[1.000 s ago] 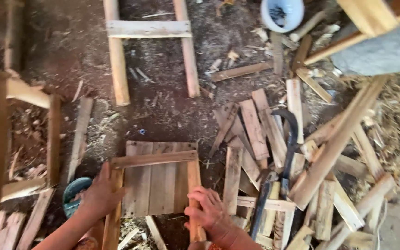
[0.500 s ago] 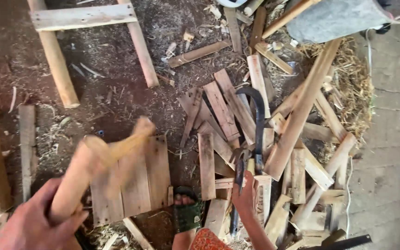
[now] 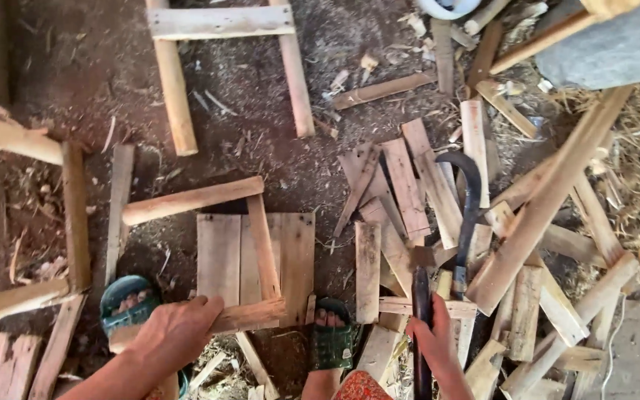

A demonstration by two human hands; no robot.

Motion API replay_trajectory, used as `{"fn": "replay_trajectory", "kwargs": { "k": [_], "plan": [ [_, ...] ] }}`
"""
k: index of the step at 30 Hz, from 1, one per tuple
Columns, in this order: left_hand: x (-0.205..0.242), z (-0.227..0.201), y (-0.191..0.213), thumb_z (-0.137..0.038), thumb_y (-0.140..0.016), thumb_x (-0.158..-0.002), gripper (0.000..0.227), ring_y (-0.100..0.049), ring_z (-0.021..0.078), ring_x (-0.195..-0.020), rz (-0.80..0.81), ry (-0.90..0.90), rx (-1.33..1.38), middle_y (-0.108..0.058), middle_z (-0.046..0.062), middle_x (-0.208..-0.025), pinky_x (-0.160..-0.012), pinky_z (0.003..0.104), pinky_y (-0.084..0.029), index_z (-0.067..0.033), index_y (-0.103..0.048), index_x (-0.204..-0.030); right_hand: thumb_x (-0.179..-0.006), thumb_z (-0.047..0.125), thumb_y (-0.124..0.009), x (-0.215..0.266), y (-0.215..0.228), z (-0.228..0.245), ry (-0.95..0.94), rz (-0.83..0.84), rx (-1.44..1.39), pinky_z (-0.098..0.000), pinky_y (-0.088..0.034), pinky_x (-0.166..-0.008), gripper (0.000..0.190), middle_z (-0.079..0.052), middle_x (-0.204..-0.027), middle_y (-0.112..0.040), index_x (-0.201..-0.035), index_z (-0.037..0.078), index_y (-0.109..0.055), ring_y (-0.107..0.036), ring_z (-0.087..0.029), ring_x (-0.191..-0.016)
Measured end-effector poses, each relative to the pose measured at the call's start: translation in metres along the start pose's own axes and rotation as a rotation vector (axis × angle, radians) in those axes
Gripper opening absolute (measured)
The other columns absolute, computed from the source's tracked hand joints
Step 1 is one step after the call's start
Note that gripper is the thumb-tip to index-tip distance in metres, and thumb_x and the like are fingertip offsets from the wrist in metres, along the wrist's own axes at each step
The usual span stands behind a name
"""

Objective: The person kneels on the ground of a woodworking area and hammers nails into small wooden boards and stool frames. They position nails on the boards, drive them in with a hammer, and reposition the wooden pieces between strikes while working among scattered scrap wood.

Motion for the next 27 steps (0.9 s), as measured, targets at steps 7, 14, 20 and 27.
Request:
{"fn": "replay_trajectory", "kwargs": {
  "k": [7, 14, 20, 27],
  "plan": [
    [-0.001, -0.007, -0.008, -0.022, -0.051, -0.093, 0.007, -0.049, 0.0071, -0.047, 0.183, 0.094, 0.041, -0.058, -0.003, -0.07, -0.04, 0.019, -0.045, -0.0201, -0.047, -0.1, -0.084, -0.001, -0.053, 0.049, -0.09, 0.138, 0.216, 0.95, -0.401, -0.0301, -0.051, -0.066, 0.055, -0.013, -0.091, -0.057, -0.132, -0.007, -0.028, -0.056, -0.019, -0.077],
    [0.003, -0.01, 0.01, -0.009, -0.044, -0.092, 0.01, -0.059, 0.0138, -0.053, 0.132, 0.04, -0.016, -0.062, 0.002, -0.071, -0.045, 0.028, -0.052, -0.0137, -0.048, -0.099, -0.078, 0.018, -0.061, 0.062, -0.146, 0.154, 0.303, 0.673, 0.459, -0.0221, -0.043, -0.037, 0.025, 0.0, -0.061, -0.061, -0.1, 0.006, -0.059, -0.051, -0.011, -0.043],
    [0.003, -0.009, 0.021, -0.007, -0.058, -0.084, 0.017, -0.064, 0.0156, -0.06, 0.078, -0.019, -0.167, -0.064, 0.004, -0.079, -0.052, 0.025, -0.058, -0.0109, -0.05, -0.099, -0.085, 0.023, -0.058, 0.045, -0.183, 0.131, 0.073, 0.855, 0.792, -0.0272, -0.042, -0.045, 0.025, -0.002, -0.069, -0.062, -0.107, 0.014, -0.051, -0.055, -0.015, -0.051],
    [-0.006, -0.001, 0.014, -0.012, -0.044, -0.094, 0.006, -0.063, 0.0145, -0.051, -0.045, -0.083, -0.287, -0.066, 0.008, -0.074, -0.043, 0.027, -0.055, -0.0086, -0.049, -0.095, -0.075, 0.01, -0.062, 0.074, -0.124, 0.195, 0.551, 0.458, 0.277, -0.0231, -0.045, -0.043, 0.013, -0.003, -0.067, -0.065, -0.086, 0.003, -0.064, -0.055, -0.011, -0.049]
  ]
}}
Point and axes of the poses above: each hand's wrist, its own x-axis away from the middle knuckle, its own y-axis out of the back of the hand, z = x × y, the point moved 7 cm from there along -x, towards the middle knuckle
